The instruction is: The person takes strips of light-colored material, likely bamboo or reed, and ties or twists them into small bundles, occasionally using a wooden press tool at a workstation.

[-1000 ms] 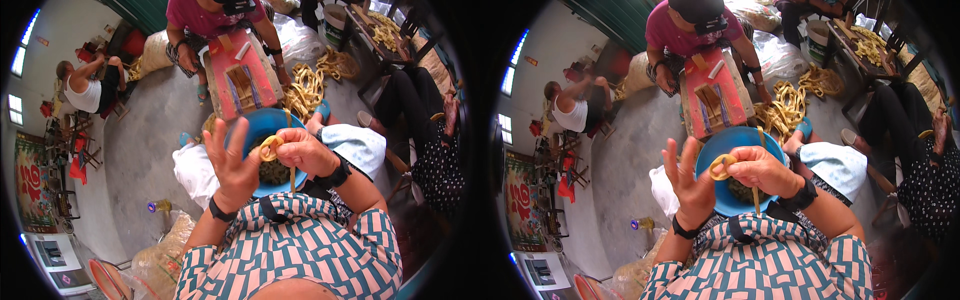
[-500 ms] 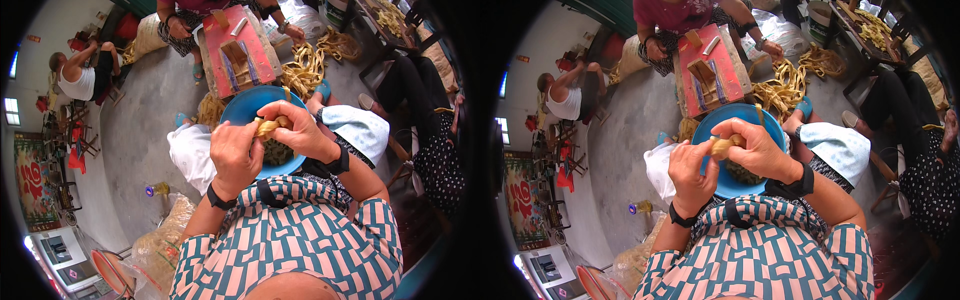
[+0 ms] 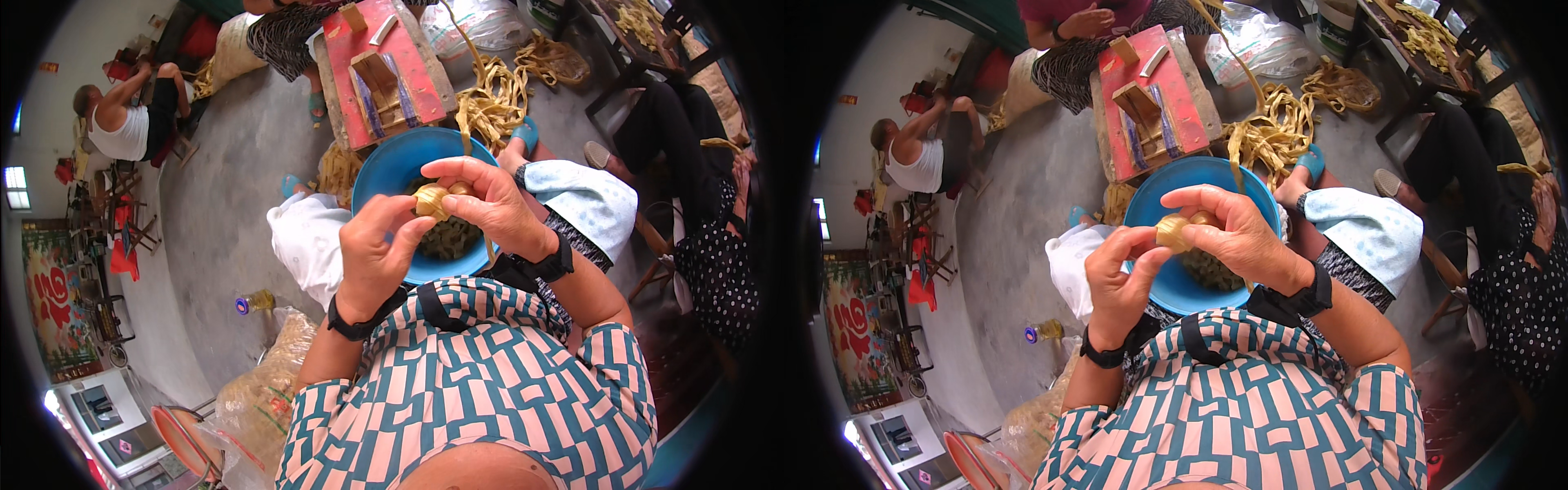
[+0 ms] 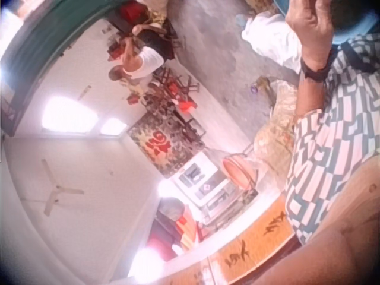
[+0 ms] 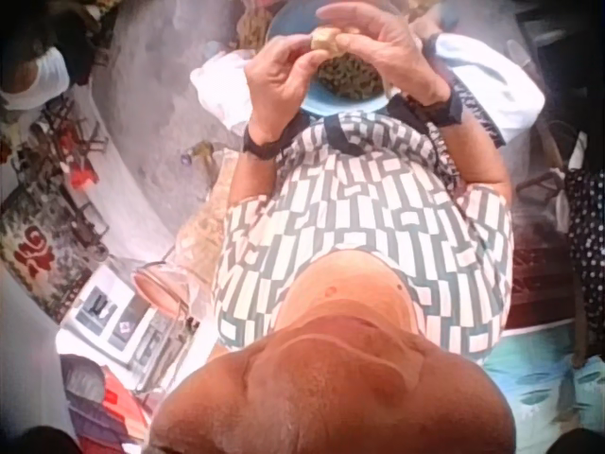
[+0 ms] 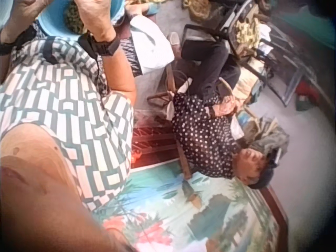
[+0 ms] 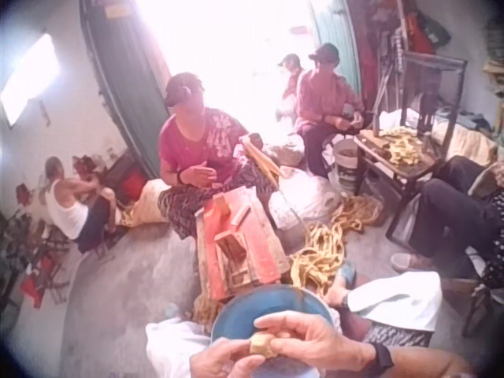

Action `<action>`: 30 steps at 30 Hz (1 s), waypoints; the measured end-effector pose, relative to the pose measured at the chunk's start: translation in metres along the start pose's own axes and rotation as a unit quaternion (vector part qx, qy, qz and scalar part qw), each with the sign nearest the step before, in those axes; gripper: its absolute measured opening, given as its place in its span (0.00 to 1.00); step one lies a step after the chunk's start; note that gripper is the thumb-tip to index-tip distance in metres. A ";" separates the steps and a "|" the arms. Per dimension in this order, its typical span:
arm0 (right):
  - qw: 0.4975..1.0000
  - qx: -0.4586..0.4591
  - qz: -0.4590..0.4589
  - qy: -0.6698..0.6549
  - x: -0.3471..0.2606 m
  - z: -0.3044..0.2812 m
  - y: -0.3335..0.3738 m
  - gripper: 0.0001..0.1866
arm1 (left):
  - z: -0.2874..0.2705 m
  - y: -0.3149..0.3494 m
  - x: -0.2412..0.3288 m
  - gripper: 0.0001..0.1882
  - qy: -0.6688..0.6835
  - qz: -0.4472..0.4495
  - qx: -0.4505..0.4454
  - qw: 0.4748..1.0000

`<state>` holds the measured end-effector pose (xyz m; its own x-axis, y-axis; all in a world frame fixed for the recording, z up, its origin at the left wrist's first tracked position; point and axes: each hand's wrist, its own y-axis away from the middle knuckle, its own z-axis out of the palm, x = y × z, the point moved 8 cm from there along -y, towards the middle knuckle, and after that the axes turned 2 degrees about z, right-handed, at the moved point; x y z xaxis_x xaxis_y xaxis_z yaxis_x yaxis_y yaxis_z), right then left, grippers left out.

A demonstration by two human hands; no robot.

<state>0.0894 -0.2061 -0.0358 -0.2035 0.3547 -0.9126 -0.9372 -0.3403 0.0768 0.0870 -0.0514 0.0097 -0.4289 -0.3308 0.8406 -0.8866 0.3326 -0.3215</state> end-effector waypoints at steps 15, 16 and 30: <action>0.996 -0.034 0.082 -0.027 0.009 -0.002 0.008 0.18 | -0.019 0.008 -0.067 0.04 0.422 -0.239 0.074 0.871; 0.997 -0.040 0.063 0.011 0.012 -0.001 0.010 0.17 | -0.017 0.012 -0.069 0.04 0.423 -0.256 0.078 0.866; 0.695 0.021 -0.302 0.652 -0.029 0.023 0.023 0.06 | -0.018 0.020 -0.088 0.29 0.232 -0.255 -0.025 0.938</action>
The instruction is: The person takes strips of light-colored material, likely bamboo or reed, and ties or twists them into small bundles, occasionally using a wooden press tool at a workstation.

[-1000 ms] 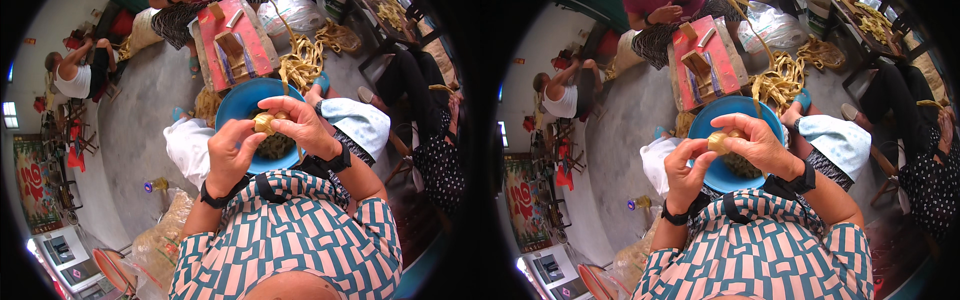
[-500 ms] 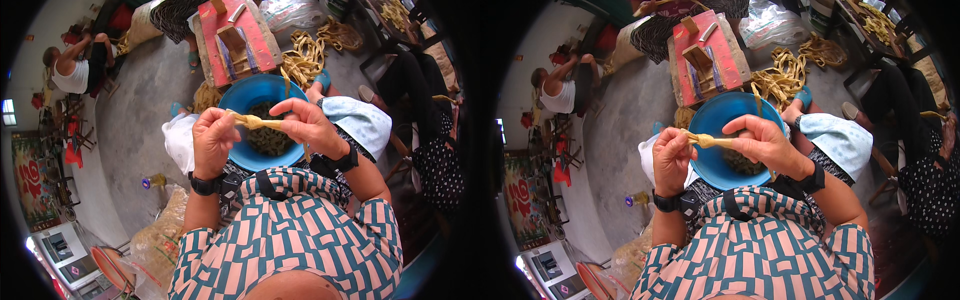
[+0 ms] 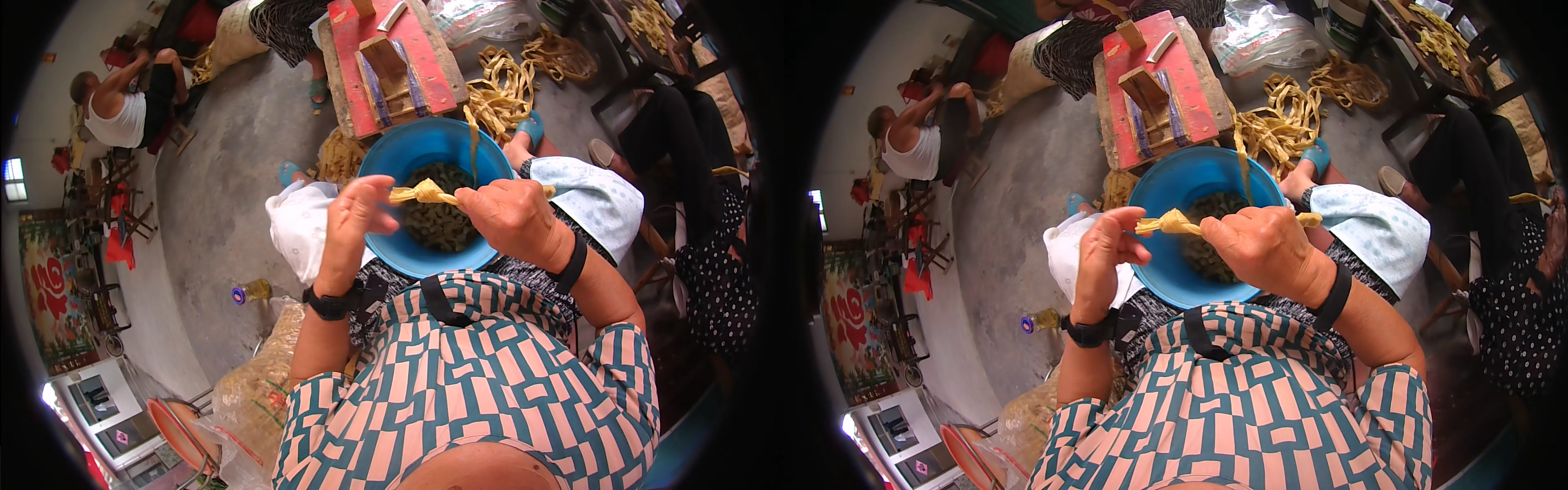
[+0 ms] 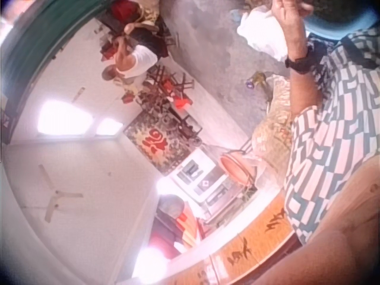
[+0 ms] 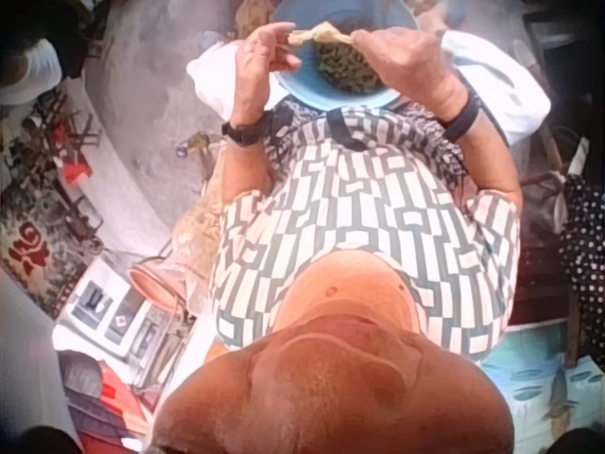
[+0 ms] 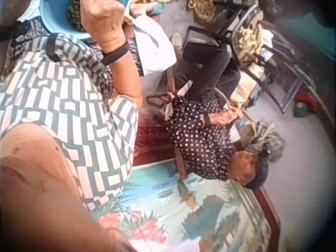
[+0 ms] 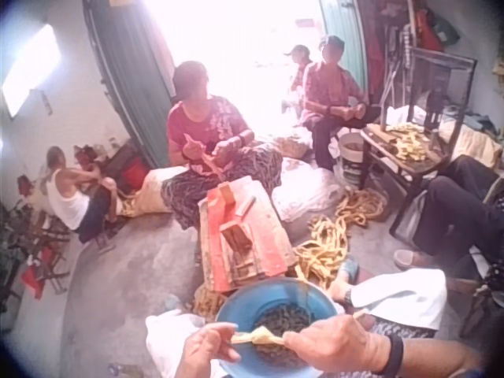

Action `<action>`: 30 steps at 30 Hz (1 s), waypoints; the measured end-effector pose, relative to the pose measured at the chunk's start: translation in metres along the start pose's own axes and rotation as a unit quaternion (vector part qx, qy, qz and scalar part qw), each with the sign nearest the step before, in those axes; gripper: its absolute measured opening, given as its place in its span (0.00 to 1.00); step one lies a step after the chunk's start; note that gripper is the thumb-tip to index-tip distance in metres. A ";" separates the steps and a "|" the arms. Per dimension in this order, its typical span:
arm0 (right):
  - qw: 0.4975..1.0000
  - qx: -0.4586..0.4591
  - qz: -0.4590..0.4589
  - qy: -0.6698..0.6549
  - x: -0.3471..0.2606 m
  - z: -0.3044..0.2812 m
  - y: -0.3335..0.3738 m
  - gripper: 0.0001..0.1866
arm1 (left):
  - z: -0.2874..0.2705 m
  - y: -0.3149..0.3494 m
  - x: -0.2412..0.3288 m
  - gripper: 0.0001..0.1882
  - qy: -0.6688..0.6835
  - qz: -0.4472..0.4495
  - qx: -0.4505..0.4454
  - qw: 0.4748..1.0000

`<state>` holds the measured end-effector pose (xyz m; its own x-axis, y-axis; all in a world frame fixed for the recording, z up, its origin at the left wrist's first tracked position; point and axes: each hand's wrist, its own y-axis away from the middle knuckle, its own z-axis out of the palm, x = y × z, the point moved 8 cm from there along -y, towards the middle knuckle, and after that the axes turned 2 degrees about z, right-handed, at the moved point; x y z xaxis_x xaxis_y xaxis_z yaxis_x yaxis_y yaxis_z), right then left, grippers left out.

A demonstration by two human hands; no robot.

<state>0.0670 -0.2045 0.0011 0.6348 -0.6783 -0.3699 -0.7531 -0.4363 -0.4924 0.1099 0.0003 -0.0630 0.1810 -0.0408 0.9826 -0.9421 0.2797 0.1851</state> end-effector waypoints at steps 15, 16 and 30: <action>1.000 0.017 -0.024 -0.001 -0.004 0.000 0.016 0.08 | 0.005 0.001 -0.007 0.13 0.020 -0.021 0.043 0.999; 1.000 0.002 -0.015 0.024 0.001 0.000 0.016 0.09 | -0.009 -0.002 0.007 0.12 -0.048 0.054 0.116 0.991; 0.985 -0.142 -0.027 -0.090 -0.011 0.003 0.050 0.02 | 0.095 0.049 0.045 0.09 -0.554 0.376 -0.189 0.719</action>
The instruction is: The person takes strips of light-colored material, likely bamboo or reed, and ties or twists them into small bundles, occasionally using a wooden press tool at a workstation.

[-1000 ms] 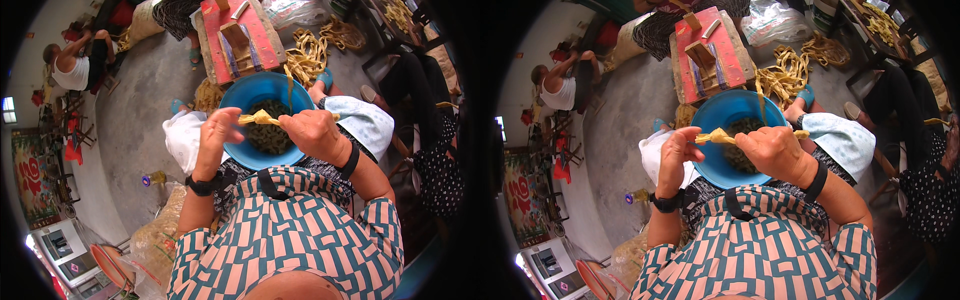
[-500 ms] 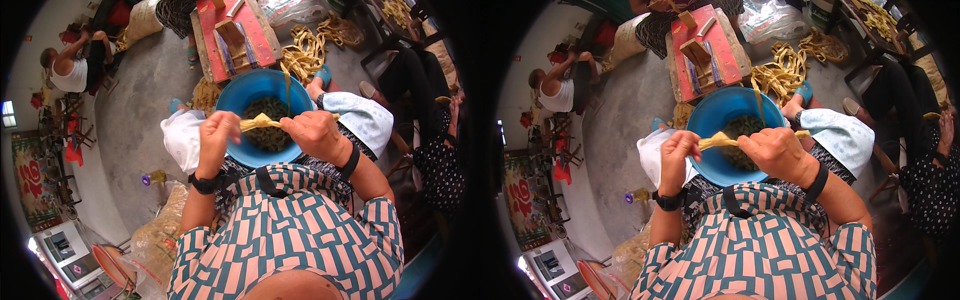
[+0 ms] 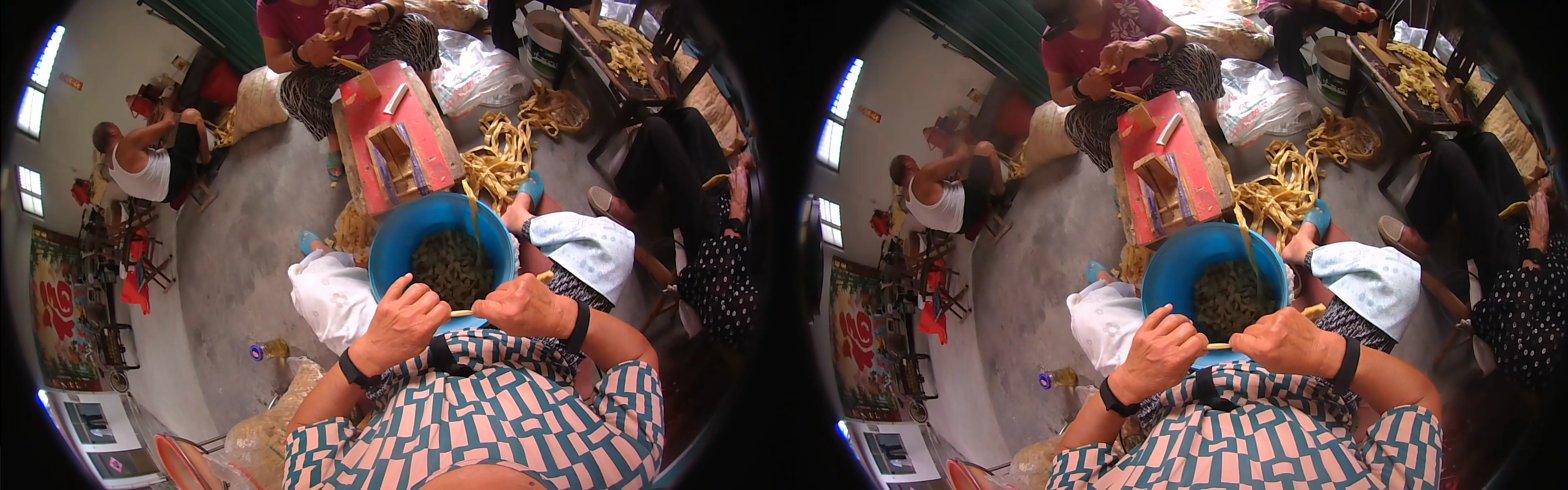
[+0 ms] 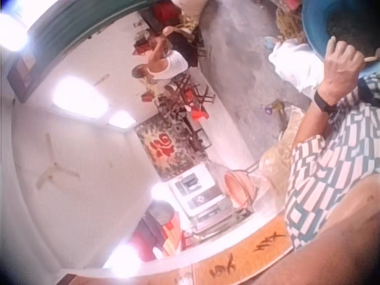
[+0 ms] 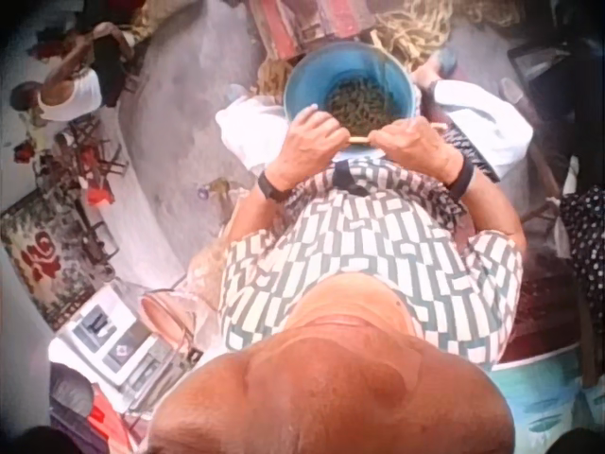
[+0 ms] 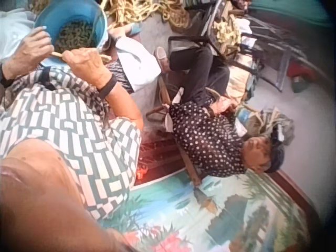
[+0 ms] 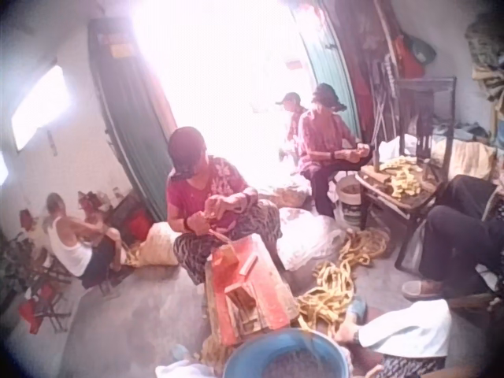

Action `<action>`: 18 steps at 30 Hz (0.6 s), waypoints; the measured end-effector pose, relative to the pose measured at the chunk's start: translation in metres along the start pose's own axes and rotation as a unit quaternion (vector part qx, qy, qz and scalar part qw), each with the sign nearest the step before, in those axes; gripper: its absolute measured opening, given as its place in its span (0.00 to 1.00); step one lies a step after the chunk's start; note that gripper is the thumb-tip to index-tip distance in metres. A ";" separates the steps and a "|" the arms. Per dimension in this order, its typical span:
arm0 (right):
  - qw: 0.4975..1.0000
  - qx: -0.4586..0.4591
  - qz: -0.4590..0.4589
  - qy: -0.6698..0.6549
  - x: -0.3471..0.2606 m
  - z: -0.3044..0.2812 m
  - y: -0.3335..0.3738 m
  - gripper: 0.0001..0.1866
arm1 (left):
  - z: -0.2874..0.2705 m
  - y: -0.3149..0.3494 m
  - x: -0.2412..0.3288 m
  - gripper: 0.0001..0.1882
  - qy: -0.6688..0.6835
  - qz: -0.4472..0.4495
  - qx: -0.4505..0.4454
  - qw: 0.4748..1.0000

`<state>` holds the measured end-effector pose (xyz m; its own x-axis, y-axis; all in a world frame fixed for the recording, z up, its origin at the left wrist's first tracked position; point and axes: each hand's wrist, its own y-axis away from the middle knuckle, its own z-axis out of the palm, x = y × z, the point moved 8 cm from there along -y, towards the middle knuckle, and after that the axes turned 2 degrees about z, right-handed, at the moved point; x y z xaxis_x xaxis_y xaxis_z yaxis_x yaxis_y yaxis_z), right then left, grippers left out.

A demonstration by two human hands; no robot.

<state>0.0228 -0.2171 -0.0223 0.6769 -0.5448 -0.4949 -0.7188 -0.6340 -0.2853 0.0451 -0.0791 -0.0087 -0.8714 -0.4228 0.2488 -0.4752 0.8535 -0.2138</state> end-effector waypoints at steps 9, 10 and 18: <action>0.740 0.206 0.213 -0.603 0.058 -0.021 -0.011 0.06 | -0.020 0.006 -0.062 0.26 0.391 -0.187 0.191 0.881; 0.666 0.265 0.133 -0.684 0.053 -0.028 -0.022 0.08 | -0.008 0.002 -0.054 0.26 0.401 -0.172 0.152 0.887; 0.641 0.162 0.301 -0.687 0.058 0.017 -0.004 0.17 | 0.020 0.013 -0.040 0.09 0.310 -0.207 0.137 0.918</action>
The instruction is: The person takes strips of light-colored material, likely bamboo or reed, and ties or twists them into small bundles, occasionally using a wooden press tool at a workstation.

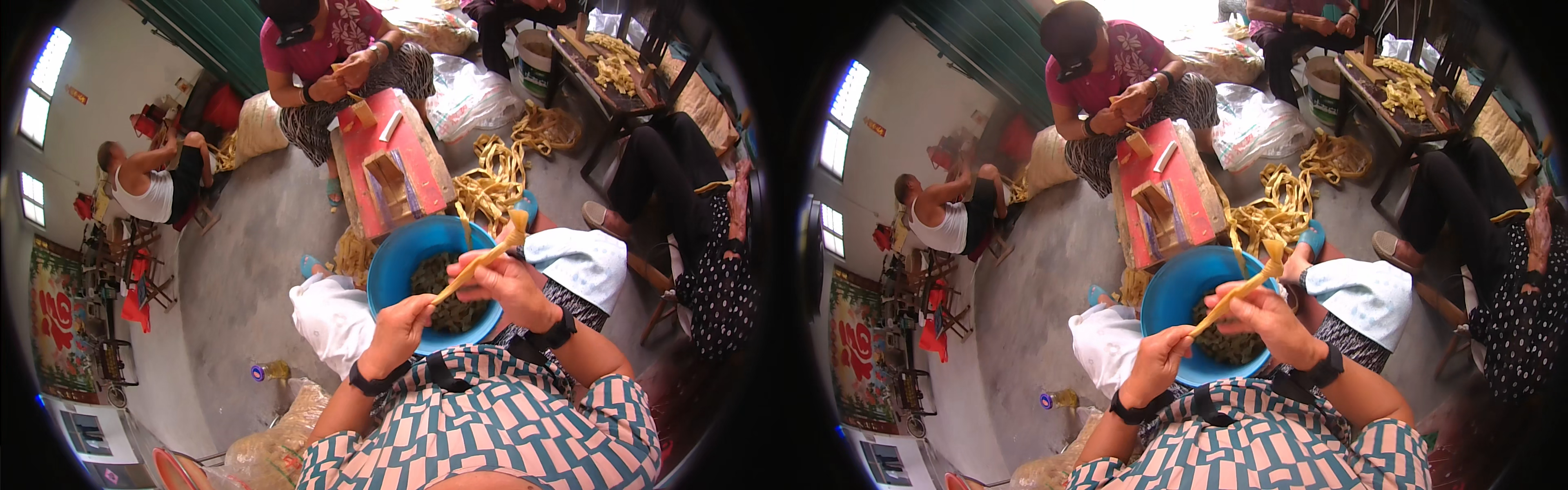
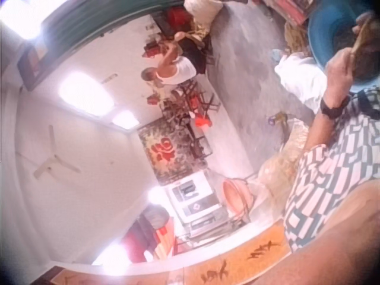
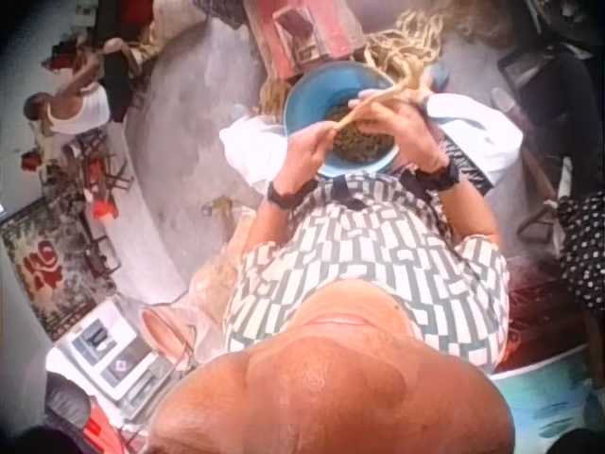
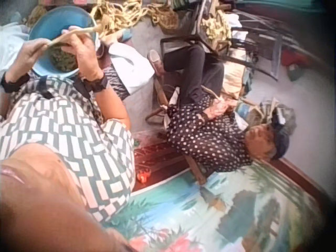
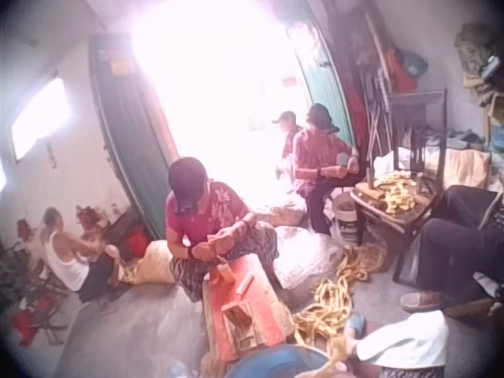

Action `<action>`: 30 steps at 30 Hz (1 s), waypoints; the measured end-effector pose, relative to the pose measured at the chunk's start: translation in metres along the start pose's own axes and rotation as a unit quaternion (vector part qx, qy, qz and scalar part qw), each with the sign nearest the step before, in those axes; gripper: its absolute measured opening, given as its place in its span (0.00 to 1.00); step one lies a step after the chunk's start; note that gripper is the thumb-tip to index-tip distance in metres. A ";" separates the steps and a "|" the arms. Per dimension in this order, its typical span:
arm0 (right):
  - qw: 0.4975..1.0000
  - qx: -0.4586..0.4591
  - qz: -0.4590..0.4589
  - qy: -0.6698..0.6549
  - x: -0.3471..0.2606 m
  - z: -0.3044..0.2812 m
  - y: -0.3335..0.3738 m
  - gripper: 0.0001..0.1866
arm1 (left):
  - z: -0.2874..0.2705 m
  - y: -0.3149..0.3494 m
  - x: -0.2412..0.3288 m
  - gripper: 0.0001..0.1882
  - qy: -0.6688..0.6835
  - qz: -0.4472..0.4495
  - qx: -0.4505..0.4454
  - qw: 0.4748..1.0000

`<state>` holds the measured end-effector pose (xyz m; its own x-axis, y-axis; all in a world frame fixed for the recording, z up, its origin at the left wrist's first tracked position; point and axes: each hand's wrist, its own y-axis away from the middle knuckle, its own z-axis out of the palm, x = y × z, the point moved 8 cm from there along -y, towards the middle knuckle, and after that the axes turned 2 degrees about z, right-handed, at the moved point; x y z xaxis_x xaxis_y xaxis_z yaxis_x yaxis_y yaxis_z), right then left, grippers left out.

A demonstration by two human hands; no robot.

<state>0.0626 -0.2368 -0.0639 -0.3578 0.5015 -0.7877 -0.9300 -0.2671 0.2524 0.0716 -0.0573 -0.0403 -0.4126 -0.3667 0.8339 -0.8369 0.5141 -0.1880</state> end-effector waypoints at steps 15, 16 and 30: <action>0.741 -0.112 -0.290 0.595 0.023 0.033 0.009 0.11 | 0.002 -0.004 0.060 0.13 -0.234 0.154 -0.087 0.956; 0.723 -0.106 -0.316 0.605 0.020 0.036 0.010 0.09 | -0.006 -0.005 0.057 0.12 -0.129 0.096 -0.073 0.984; 0.582 -0.047 -0.465 0.666 -0.042 0.033 0.037 0.13 | -0.010 0.030 0.024 0.09 0.403 -0.175 -0.216 0.872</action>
<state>0.0405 -0.2407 -0.0030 0.7367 -0.5994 -0.3130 -0.6388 -0.4653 -0.6127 0.0405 -0.0434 -0.0208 0.3732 0.0144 0.9276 -0.5761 0.7874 0.2195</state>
